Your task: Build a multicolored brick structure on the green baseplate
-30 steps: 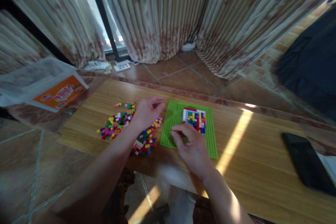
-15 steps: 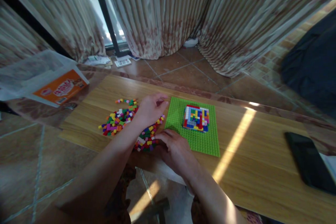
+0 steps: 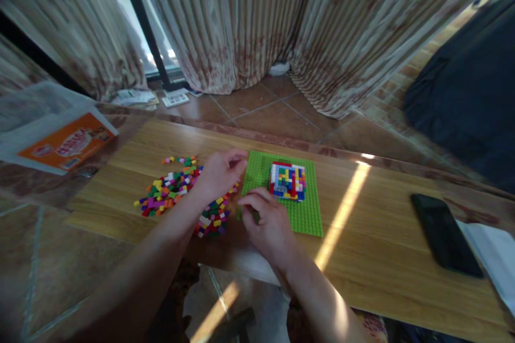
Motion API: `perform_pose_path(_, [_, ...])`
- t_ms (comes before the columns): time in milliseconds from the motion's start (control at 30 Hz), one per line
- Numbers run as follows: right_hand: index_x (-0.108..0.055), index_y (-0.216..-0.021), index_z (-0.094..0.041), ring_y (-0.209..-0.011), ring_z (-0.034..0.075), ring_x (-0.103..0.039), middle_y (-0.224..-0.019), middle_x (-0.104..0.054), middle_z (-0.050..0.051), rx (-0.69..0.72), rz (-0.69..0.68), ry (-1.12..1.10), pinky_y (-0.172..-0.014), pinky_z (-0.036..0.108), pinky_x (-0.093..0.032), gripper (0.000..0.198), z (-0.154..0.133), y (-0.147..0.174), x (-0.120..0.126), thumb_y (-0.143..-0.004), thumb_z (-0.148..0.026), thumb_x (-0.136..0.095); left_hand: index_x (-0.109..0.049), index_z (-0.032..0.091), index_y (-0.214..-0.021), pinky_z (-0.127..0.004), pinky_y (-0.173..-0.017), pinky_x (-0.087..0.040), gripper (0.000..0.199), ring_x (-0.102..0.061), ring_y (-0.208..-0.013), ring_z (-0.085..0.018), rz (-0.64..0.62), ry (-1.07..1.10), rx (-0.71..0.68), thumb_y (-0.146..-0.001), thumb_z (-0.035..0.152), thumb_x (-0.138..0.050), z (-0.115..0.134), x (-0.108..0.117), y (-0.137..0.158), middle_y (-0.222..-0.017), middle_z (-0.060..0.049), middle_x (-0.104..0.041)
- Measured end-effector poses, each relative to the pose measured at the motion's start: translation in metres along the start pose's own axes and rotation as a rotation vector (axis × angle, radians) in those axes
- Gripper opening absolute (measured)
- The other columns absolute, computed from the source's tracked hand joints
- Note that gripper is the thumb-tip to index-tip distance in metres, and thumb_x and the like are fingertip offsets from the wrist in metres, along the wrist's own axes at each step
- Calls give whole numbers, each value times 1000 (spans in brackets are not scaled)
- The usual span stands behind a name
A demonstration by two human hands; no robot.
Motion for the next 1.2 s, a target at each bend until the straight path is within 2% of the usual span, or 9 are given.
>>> perform_pose_path(233, [-70, -85, -24, -91, 17, -66, -97, -68, 3, -97, 263, 56, -85, 34, -53, 16, 21, -1, 40, -86, -16, -56, -70, 15, -101, -33, -85, -55, 21, -70, -86, -19, -32, -2, -6, -86, 19, -55, 1, -6, 1, -94, -8, -76])
perform_pose_path(433, [-71, -88, -22, -81, 17, -69, -92, -72, 3, -177, 367, 167, -74, 32, -56, 11, 44, 3, 65, -86, -23, -60, -69, 16, -105, -32, -85, -54, 23, -71, -88, -19, -54, -17, -17, -86, 19, -55, 3, -10, 2, -97, -8, -76])
perform_pose_path(567, [-71, -92, -21, -78, 18, -69, -92, -74, 4, -133, 344, 287, -75, 34, -56, 12, 49, 3, 67, -86, -21, -60, -69, 15, -105, -32, -82, -55, 24, -70, -83, -18, -73, -20, -15, -87, 19, -55, 3, -12, 3, -92, -8, -76])
perform_pose_path(733, [-69, -101, -22, -89, 22, -68, -96, -74, 6, -11, 254, 377, -78, 38, -56, 18, 49, 0, 57, -90, -18, -56, -70, 15, -105, -31, -81, -54, 24, -70, -83, -18, -97, -17, -1, -86, 19, -55, 3, -16, 3, -92, -7, -76])
perform_pose_path(900, [-69, -104, -20, -88, 23, -68, -95, -74, 7, 89, 218, 480, -78, 39, -56, 21, 46, -3, 53, -91, -17, -53, -70, 15, -106, -31, -82, -54, 25, -70, -83, -18, -109, -33, 6, -86, 20, -56, 5, -17, 4, -93, -7, -76])
perform_pose_path(1067, [-69, -104, -20, -89, 22, -68, -98, -74, 7, 101, 215, 526, -79, 36, -56, 21, 45, -4, 50, -92, -18, -51, -70, 16, -106, -31, -83, -54, 25, -70, -83, -18, -117, -37, 8, -87, 20, -55, 7, -15, 5, -93, -7, -75])
perform_pose_path(1200, [-69, -105, -19, -89, 22, -70, -101, -74, 8, 56, 217, 545, -77, 35, -56, 22, 46, -4, 46, -92, -19, -51, -70, 15, -107, -31, -84, -54, 25, -70, -84, -18, -121, -39, 10, -87, 20, -55, 8, -14, 6, -93, -7, -75])
Point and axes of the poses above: each hand's wrist, its own y-axis away from the middle knuckle, its own x-axis out of the back of the hand, z = x × y, the point moved 4 cm from there along -y, towards the middle knuckle
